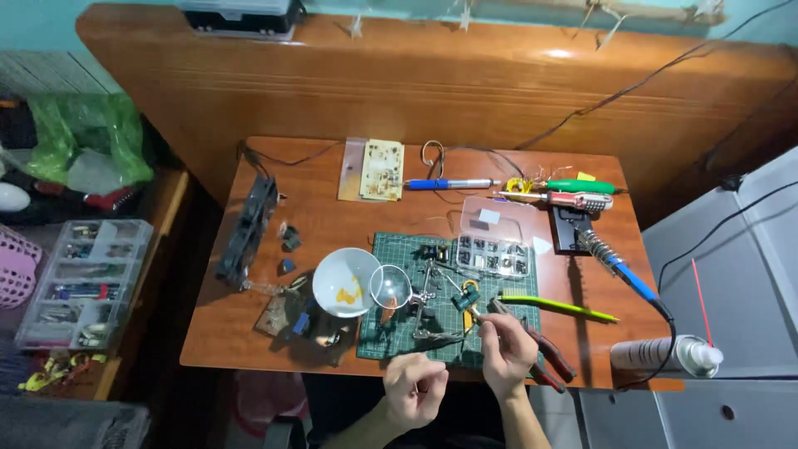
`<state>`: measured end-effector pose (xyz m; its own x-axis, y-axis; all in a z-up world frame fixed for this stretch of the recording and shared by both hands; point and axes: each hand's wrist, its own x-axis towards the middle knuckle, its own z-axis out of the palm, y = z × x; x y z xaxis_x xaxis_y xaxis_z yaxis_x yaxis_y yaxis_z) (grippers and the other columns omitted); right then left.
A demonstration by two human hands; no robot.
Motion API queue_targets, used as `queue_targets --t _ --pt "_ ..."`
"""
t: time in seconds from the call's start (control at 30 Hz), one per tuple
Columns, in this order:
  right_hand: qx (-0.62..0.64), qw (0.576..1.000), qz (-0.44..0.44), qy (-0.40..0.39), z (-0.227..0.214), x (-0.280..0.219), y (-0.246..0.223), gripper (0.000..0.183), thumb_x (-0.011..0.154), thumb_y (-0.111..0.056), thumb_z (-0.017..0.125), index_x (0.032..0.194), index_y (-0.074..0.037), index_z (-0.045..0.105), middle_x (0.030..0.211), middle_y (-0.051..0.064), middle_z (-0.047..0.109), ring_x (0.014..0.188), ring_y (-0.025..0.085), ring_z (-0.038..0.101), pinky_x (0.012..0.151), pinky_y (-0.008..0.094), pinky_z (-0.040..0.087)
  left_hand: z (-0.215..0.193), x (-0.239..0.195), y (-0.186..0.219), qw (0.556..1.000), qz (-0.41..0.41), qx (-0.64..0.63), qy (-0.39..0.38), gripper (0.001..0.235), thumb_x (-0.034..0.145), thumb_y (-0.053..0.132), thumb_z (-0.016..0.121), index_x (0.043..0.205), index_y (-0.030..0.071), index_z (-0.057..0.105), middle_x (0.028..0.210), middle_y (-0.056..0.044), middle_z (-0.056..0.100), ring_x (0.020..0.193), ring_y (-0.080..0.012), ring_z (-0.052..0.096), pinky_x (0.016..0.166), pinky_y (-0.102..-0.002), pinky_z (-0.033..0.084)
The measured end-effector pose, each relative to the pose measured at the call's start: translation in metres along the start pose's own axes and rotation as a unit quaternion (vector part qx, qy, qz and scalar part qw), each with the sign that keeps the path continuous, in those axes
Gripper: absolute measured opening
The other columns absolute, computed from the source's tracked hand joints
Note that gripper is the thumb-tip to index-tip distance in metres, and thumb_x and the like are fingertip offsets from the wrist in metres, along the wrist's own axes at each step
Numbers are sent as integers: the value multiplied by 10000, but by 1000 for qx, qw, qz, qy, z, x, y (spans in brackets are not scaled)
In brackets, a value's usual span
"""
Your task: Soldering electronic components and wires onto a circuit board at a workbench.
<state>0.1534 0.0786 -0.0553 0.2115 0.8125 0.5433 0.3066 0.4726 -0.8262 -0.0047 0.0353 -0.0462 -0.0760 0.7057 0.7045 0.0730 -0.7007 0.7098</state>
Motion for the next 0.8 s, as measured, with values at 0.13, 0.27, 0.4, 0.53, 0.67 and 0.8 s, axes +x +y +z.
queue_targets --t 0.13,0.27,0.4,0.53,0.67,0.8 --pt "-33 998 -43 -6 -3 -10 -17 150 973 -112 564 931 -17 673 740 48 632 599 113 570 583 230 459 -10 -1 19 999 46 14 -1 89 975 78 594 1064 82 602 561 -14 444 408 -142 365 427 -293 357" --pt "-23 999 -12 34 3 -14 -24 151 976 -133 579 934 -28 679 735 38 631 616 98 578 587 218 470 -20 -3 23 999 16 38 -4 62 958 102 617 1016 87 632 577 -1 450 426 -116 353 425 -269 346" --pt "-14 999 30 32 0 -26 -27 137 979 -124 588 972 -31 688 723 33 643 616 92 594 600 216 475 -24 -5 25 994 13 105 -6 79 927 87 641 1005 100 643 727 -30 548 627 -148 500 528 -243 477" --pt "-28 998 57 22 -6 -28 -24 134 972 -126 587 948 -38 684 712 25 642 611 82 598 599 210 493 -20 4 18 985 27 168 -12 89 930 154 633 986 87 650 860 -46 649 792 -218 584 751 -330 454" --pt "-53 998 43 12 -7 -29 -12 133 958 -119 594 937 -27 688 709 28 643 595 87 587 579 214 488 -17 1 -2 974 42 221 -4 151 897 161 683 1034 99 674 962 -55 578 899 -226 560 801 -341 495" --pt "-24 998 51 12 -7 -37 9 129 953 -97 593 936 -10 686 699 34 625 585 82 564 572 217 475 -18 0 -13 960 60 272 -2 205 877 118 718 1078 109 683 1000 -63 584 931 -228 565 829 -341 507"
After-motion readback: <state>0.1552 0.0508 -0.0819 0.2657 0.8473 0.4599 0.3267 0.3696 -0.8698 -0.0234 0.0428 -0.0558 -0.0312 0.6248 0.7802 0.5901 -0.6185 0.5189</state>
